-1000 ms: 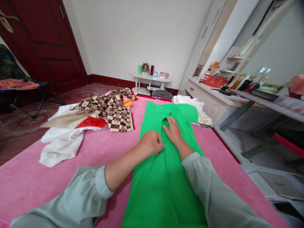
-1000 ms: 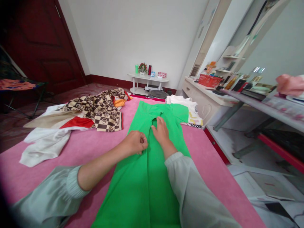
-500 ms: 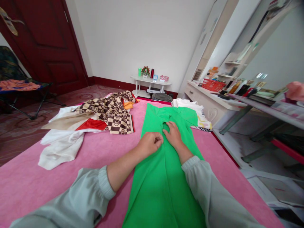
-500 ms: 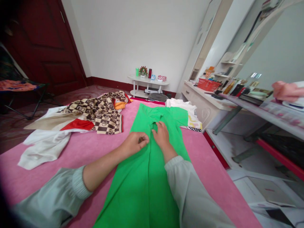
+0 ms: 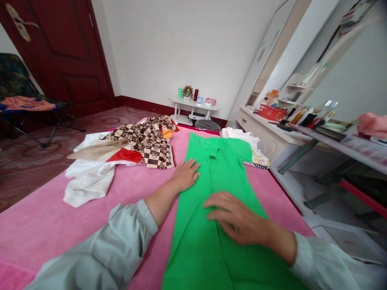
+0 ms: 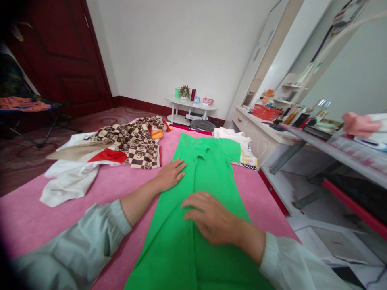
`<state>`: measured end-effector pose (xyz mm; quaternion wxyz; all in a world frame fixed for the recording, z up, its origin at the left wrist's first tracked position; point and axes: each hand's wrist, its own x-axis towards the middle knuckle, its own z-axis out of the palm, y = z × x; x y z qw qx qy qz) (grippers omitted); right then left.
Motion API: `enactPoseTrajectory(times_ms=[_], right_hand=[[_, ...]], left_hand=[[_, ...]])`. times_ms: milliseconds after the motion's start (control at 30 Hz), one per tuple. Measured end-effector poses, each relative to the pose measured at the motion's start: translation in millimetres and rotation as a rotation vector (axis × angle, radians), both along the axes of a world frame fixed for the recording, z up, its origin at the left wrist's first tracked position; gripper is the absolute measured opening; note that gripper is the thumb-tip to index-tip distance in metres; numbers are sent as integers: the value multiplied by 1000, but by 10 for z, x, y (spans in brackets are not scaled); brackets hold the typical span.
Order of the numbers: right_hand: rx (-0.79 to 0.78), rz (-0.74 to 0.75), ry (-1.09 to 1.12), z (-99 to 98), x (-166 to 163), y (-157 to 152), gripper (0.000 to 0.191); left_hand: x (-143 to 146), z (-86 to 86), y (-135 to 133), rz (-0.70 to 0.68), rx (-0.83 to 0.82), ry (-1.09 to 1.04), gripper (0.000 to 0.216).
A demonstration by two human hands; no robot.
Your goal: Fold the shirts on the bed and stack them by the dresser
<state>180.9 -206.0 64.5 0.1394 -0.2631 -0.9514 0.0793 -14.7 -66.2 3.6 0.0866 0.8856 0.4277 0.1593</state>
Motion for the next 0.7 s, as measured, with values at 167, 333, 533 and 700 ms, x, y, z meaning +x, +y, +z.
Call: enactPoseTrajectory(times_ms=[167, 333, 533, 700], right_hand=[[23, 158, -147, 48, -57, -458, 20], [27, 78, -131, -1, -43, -554, 17], [-66, 37, -33, 122, -36, -573, 21], [-120, -113, 72, 117, -106, -471, 28]], left_hand=[[-2, -4, -6, 11, -6, 0, 50], [-6, -5, 2, 7, -12, -15, 49], [23, 35, -52, 27, -25, 20, 51], [146, 40, -248, 114, 86, 48, 55]])
